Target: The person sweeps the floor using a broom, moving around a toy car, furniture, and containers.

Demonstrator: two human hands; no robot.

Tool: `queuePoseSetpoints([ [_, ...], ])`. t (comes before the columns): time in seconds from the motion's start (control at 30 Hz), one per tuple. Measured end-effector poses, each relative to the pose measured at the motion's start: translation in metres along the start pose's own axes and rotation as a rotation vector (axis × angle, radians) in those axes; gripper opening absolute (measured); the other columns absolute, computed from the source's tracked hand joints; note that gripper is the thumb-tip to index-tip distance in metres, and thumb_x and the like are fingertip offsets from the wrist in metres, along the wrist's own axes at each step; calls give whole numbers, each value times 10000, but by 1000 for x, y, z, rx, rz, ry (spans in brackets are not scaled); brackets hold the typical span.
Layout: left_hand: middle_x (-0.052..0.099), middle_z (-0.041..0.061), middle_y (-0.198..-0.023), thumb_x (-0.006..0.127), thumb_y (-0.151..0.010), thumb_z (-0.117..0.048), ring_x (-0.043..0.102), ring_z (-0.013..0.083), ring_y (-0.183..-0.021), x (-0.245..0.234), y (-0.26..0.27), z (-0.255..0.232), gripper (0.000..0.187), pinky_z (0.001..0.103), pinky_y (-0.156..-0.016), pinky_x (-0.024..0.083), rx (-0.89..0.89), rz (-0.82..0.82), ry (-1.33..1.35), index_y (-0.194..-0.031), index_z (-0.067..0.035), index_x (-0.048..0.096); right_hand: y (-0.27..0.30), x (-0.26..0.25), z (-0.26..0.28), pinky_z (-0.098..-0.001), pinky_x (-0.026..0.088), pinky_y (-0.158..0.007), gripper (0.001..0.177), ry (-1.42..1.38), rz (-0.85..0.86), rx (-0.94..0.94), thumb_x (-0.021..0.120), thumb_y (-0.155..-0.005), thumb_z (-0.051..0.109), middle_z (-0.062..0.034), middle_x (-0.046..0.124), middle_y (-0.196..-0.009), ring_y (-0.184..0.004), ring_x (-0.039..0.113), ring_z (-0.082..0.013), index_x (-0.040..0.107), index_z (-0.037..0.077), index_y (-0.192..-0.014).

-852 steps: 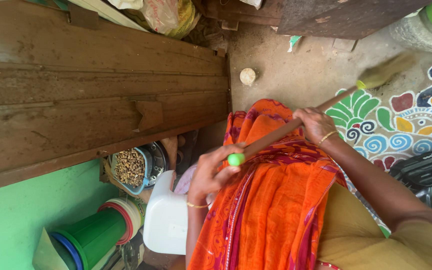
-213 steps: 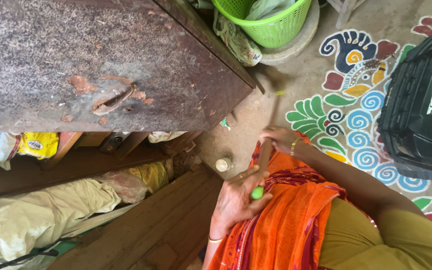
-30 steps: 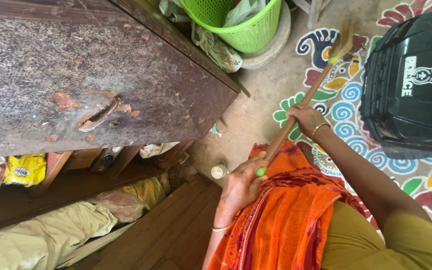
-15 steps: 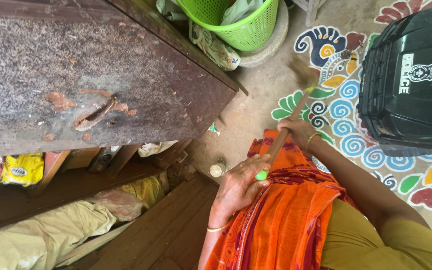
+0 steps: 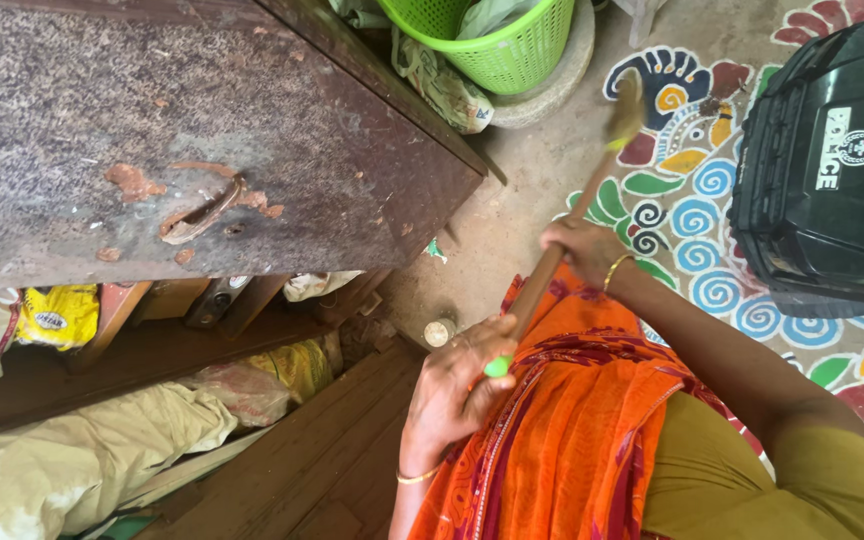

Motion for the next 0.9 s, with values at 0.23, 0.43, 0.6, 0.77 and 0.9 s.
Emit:
queuePoseSetpoints([
  [0.23, 721, 123, -1313, 758, -929, -346, 672, 363, -1318, -10, -5, -33, 389, 453, -1128, 559, 18, 4, -29, -1175, -57, 673, -17, 50, 52, -326, 589, -722, 125, -219, -10, -397, 616, -891, 18, -8, 699, -929, -876, 707, -218, 612, 138, -923],
  [0.43, 724, 114, -1291, 797, -867, -334, 655, 357, -1303, 13, -4, -15, 432, 438, -1081, 546, -11, 126, -76, -1170, -48, 681, -25, 79, 36, -366, 574, -844, 138, -274, 52, -431, 678, -841, 22, -41, 694, -946, -909, 695, -250, 621, 117, -922],
  [0.6, 679, 147, -1355, 806, -876, -195, 631, 360, -1335, 24, 0, 18, 420, 438, -1107, 530, -61, 90, 1, -1227, -33, 640, -9, 67, -18, -342, 585, -785, 128, -143, 49, -224, 680, -803, 90, -14, 718, -951, -872, 698, -222, 672, 161, -910],
  [0.77, 660, 153, -1390, 758, -882, -78, 649, 331, -1316, 32, 1, 39, 372, 409, -1097, 553, -191, 72, 69, -1233, -41, 637, 10, 31, -60, -369, 596, -774, 98, 24, -21, -65, 617, -950, 122, -32, 705, -966, -883, 701, -233, 682, 195, -943],
  [0.9, 685, 133, -1381, 760, -880, -69, 643, 328, -1324, 21, -4, 30, 342, 420, -1120, 487, -98, 57, -23, -1210, -57, 668, 24, 2, -61, -429, 567, -709, 103, 104, -54, 112, 610, -953, 127, -52, 699, -996, -839, 698, -299, 672, 206, -975],
])
Point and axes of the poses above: each hand's wrist, its own y-axis away from the middle knuckle, its own x-axis out of the palm, z = x × y, the point moved 9 cm from there along -y, towards the middle knuckle
